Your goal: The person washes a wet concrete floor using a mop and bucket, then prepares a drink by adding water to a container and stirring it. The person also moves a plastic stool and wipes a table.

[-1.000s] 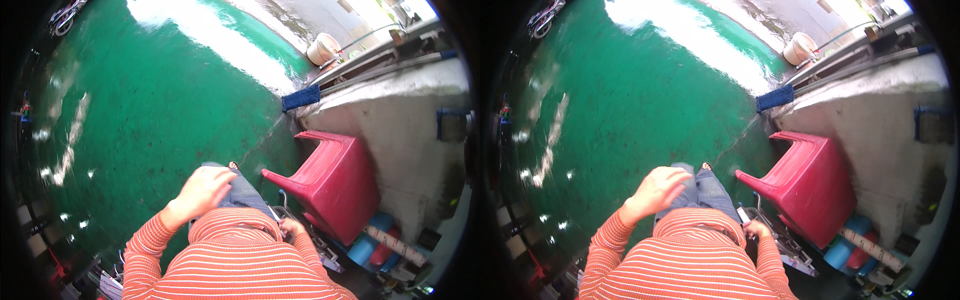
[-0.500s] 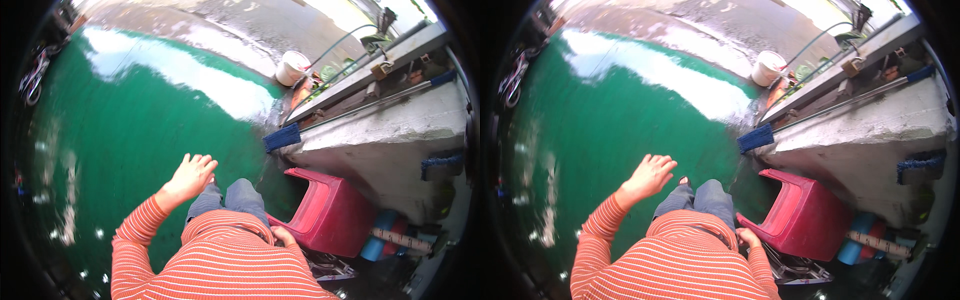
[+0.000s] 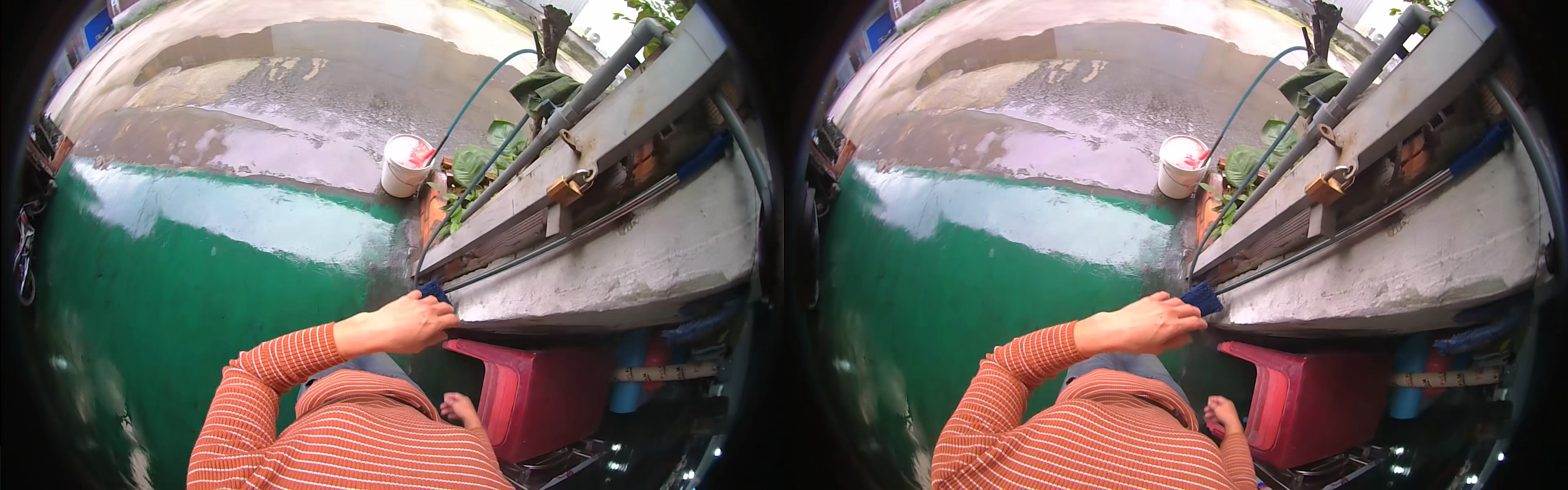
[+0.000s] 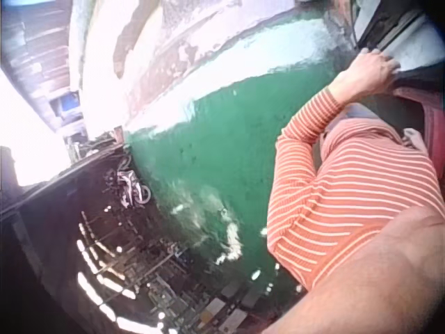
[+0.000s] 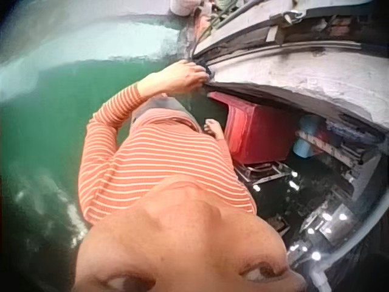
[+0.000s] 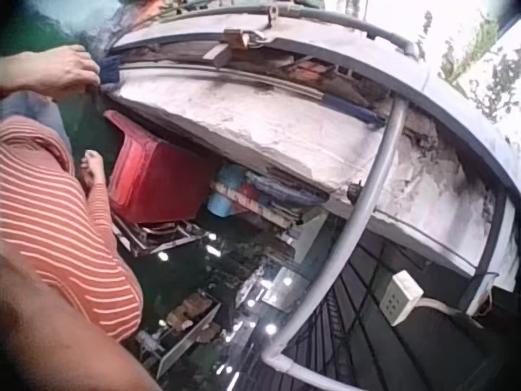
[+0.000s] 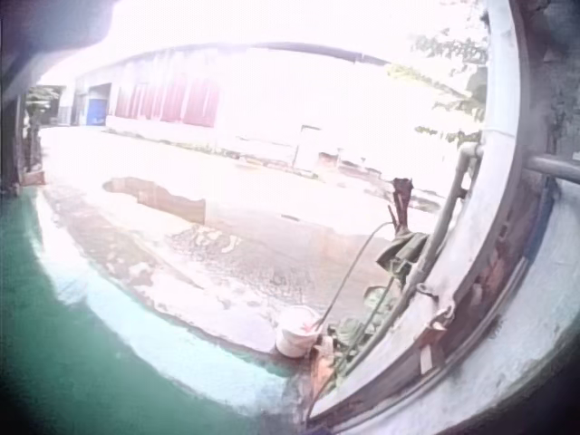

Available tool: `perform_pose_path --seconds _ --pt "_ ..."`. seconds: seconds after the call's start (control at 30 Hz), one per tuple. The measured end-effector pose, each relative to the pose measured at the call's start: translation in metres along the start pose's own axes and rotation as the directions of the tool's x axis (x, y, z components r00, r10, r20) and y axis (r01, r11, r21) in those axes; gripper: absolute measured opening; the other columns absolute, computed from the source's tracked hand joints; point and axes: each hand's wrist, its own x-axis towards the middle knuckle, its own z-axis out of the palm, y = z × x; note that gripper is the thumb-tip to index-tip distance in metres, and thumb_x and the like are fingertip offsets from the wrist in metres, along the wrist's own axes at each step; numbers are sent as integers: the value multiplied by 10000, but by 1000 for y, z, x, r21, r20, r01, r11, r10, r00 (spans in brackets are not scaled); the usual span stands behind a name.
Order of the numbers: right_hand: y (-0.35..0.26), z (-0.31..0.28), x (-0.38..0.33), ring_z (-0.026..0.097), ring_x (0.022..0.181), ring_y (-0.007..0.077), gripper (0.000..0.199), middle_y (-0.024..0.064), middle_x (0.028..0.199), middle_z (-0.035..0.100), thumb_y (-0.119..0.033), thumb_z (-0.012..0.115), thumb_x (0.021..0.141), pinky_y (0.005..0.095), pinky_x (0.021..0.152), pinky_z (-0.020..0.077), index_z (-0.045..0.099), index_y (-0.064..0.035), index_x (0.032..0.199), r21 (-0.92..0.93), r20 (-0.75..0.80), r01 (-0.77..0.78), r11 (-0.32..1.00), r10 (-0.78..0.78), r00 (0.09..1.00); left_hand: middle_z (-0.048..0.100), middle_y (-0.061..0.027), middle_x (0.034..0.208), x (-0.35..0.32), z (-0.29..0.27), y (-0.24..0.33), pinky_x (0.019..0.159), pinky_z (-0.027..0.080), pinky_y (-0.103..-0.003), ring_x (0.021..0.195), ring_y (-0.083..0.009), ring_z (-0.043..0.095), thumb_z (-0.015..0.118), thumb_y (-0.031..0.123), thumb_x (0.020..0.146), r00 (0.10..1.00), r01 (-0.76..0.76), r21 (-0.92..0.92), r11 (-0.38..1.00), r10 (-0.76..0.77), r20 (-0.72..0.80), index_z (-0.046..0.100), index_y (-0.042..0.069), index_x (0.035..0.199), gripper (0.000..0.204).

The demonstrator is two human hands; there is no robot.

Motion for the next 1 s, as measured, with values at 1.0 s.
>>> perform_pose_path --seconds 1.0 --pt "-65 192 19 578 642 211 219 100 826 641 -160 598 797 308 605 488 602 -51 988 701 -323 -23 713 346 881 509 -69 906 590 -124 -337 697 447 -387 920 -249 521 610 231 707 854 -153 99 983 181 -487 464 103 887 265"
